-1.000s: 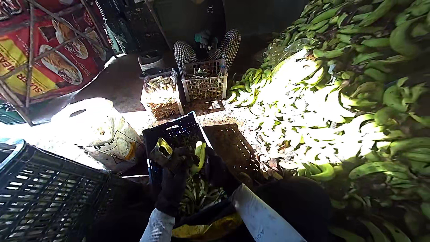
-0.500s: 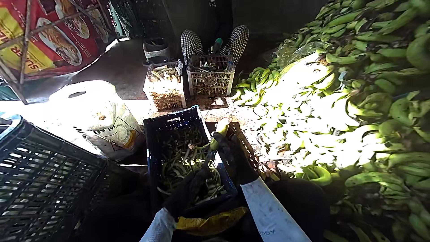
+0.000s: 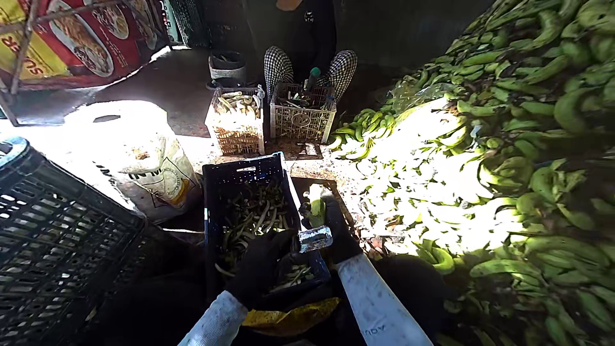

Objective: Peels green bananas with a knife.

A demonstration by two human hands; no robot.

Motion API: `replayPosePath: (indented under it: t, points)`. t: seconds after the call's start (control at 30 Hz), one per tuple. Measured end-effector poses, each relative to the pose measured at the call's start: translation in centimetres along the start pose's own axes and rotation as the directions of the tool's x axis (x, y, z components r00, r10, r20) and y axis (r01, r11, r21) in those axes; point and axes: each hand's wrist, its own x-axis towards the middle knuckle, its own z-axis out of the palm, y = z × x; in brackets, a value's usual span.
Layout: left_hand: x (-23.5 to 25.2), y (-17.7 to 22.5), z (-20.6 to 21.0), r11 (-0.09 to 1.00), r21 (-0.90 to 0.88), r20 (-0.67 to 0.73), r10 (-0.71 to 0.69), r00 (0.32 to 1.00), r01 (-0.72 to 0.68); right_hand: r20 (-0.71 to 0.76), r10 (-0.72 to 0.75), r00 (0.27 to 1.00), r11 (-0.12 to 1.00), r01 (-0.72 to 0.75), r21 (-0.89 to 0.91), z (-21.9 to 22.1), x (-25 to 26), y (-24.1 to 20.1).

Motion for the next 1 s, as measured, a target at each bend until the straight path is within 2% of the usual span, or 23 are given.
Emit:
replayPosePath:
  t: [0.1,0.27,0.4,0.67,0.73,0.8,0.83,0.9,1.0]
  points:
    - [0.3,0.3,0.0,0.999,0.026,0.039,-0.025,0.999,0.024,0.02,-0.013,1.0,0.999,0.014,-0.048,0.6,-0.6,0.5]
    - [0.6,-0.1,0.1,1.0,0.027,0.029,-0.008,1.0,0.007,0.041,0.071,0.997,0.996,-0.074,0.05,0.7,-0.2,1.5]
    - [0.4,-1.0,0.5,1.0,0.012,-0.011,-0.025,1.0,0.025,0.078,0.031,0.996,0.999,-0.032,0.002,0.4,-0.1,2.4]
    - [0.4,-1.7,1.2,0.987,-0.11,0.058,-0.113,0.992,0.118,0.032,-0.031,0.999,0.999,0.032,-0.036,0.2,0.0,2.1]
    - [0.2,-2.7,1.6,0.955,-0.187,0.052,-0.224,0.973,0.23,0.054,-0.012,0.998,1.0,0.012,-0.011,0.0,-0.2,1.6]
    - [-0.1,-4.6,1.3,0.853,-0.274,0.064,-0.444,0.894,0.443,0.071,0.074,0.995,0.995,-0.078,0.058,0.4,-0.9,0.1]
    - [-0.1,-5.2,0.8,0.81,-0.291,0.079,-0.511,0.856,0.51,0.062,0.091,0.994,0.994,-0.094,0.051,0.6,-1.1,-0.7]
    - [0.0,-4.6,-0.2,0.806,-0.291,0.112,-0.506,0.855,0.515,0.053,0.032,0.998,0.998,-0.028,-0.064,0.3,-0.8,-1.4]
    - [0.7,-1.6,-1.3,0.858,-0.365,0.07,-0.361,0.93,0.361,0.111,-0.158,0.981,0.943,0.183,-0.278,0.9,-1.2,-1.4]
